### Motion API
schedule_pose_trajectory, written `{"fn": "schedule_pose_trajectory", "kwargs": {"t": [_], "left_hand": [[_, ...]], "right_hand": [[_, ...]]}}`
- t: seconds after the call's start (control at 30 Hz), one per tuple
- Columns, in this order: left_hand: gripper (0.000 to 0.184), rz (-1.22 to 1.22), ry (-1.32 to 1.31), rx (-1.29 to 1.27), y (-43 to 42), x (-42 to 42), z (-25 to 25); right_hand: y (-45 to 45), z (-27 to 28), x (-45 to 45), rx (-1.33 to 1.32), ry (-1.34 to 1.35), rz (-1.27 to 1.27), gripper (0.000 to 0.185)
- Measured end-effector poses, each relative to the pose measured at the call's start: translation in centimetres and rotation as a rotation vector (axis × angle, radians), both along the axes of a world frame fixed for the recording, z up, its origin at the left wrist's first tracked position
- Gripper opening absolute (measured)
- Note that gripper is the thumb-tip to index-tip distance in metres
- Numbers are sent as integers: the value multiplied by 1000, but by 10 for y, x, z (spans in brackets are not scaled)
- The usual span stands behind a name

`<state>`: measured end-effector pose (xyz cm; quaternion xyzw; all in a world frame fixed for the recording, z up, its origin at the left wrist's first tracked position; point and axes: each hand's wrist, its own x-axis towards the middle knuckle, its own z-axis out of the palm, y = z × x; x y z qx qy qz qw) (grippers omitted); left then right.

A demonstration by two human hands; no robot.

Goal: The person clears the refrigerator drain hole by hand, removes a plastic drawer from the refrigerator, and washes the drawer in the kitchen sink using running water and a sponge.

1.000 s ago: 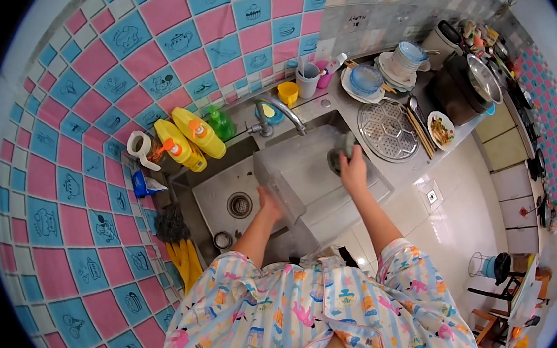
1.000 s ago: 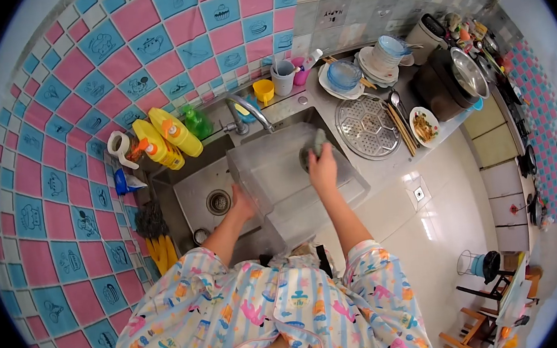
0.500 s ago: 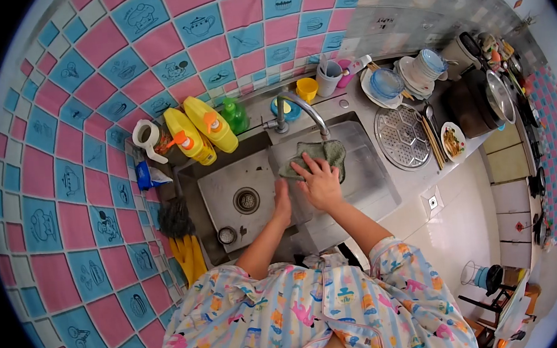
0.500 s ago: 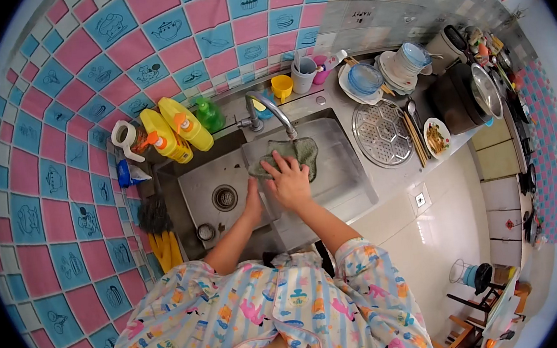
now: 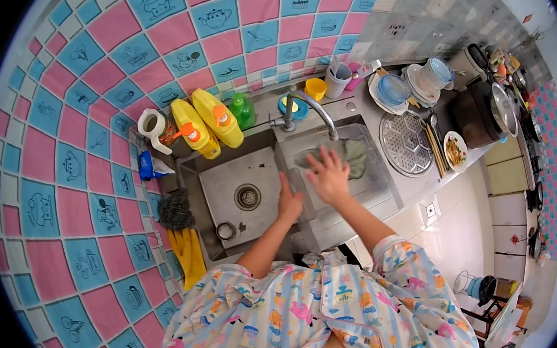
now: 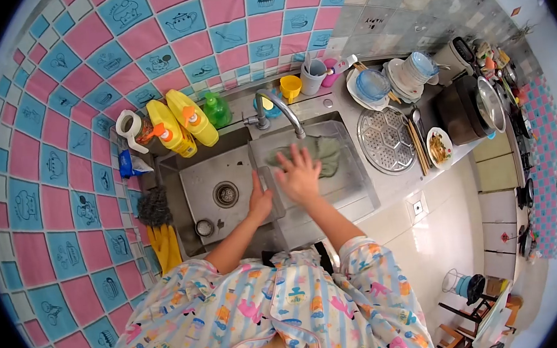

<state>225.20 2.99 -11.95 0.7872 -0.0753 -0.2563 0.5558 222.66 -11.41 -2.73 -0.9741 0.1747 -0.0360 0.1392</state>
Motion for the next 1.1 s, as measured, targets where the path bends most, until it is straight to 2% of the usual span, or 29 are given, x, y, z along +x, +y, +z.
{"fn": "schedule_pose_trajectory", "kwargs": {"t": [0.1, 0.2, 0.23, 0.3, 0.43, 0.5, 0.6, 0.7, 0.77, 0.97, 1.1], "left_hand": [[82, 8, -63, -8, -1, 0, -10], [82, -11, -49, 62, 1, -1, 5], [82, -10, -18, 73, 0, -1, 9], [82, -20, 33, 108, -1, 3, 19], [83, -36, 63, 160, 0, 4, 20], [83, -36, 51, 172, 2, 2, 15], [83, -37, 28, 196, -1, 4, 14], [83, -47, 20, 266, 0, 1, 18], [83, -69, 60, 344, -1, 4, 28], [81, -82, 31, 498, -6, 5, 38], [81, -81, -12, 493, -5, 6, 36]], "right_hand": [[15, 4, 11, -25, -22, 124, 43], [-21, -14, 16, -41, -140, 47, 40], [-32, -5, 16, -20, -74, -27, 39], [-81, -28, 20, 246, -138, -45, 41], [-133, -21, 20, 86, -245, -137, 41], [-140, -28, 21, -93, -241, -231, 42], [-128, -46, 35, -158, -194, -262, 44], [-89, -38, 51, -164, -98, -86, 44], [-51, -13, 58, -40, -80, 2, 43], [-3, -9, 39, 124, -299, 405, 44], [-20, -12, -9, 235, -282, 504, 47]]}}
